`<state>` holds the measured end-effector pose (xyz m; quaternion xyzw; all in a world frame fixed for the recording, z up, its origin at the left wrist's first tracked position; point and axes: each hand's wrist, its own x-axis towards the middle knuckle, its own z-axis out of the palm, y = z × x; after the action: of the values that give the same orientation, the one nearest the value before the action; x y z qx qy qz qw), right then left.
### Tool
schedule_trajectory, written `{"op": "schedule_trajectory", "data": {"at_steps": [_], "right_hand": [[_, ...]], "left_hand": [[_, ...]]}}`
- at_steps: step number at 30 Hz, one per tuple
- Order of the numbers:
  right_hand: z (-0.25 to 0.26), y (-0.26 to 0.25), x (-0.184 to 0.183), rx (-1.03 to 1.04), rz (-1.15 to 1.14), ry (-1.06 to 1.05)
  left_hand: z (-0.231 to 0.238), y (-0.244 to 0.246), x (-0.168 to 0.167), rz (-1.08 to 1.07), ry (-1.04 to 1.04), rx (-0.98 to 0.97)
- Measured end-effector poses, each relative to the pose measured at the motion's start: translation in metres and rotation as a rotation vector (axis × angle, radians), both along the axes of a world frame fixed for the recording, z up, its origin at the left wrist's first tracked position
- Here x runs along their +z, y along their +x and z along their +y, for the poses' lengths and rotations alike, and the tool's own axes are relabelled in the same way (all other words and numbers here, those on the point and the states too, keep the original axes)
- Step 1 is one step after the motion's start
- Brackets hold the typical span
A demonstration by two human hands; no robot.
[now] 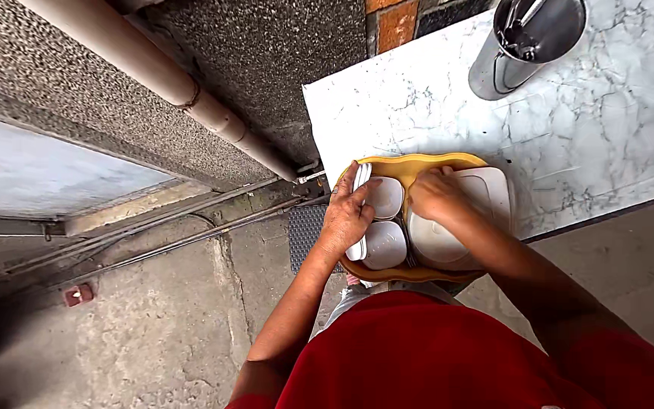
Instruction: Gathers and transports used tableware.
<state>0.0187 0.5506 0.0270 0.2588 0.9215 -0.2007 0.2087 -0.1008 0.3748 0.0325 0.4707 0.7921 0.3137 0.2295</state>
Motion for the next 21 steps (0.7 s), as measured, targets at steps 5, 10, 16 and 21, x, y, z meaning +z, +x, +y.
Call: {"op": "schedule_trajectory", "data": {"at_steps": [5,10,16,21], "right_hand": [[-0.041,-0.018,-0.060,0.009,-0.273,0.136],[-0.048,-0.012,-0.081,-0.109,-0.130,0.183],[-0.052,-0.018,-0.080,-0.193,-0.159,0.223],[-0.055,-0.016,-0.085,-0.235,-0.132,0.243]], "left_hand": [[-0.001,-0.004,-0.006,-0.018,0.012,0.012],[-0.006,-0.002,-0.008,-0.024,0.040,0.033],[-0.007,-0.001,-0.009,0.001,0.037,0.034],[-0.011,-0.002,-0.010,0.000,0.032,0.030]]}}
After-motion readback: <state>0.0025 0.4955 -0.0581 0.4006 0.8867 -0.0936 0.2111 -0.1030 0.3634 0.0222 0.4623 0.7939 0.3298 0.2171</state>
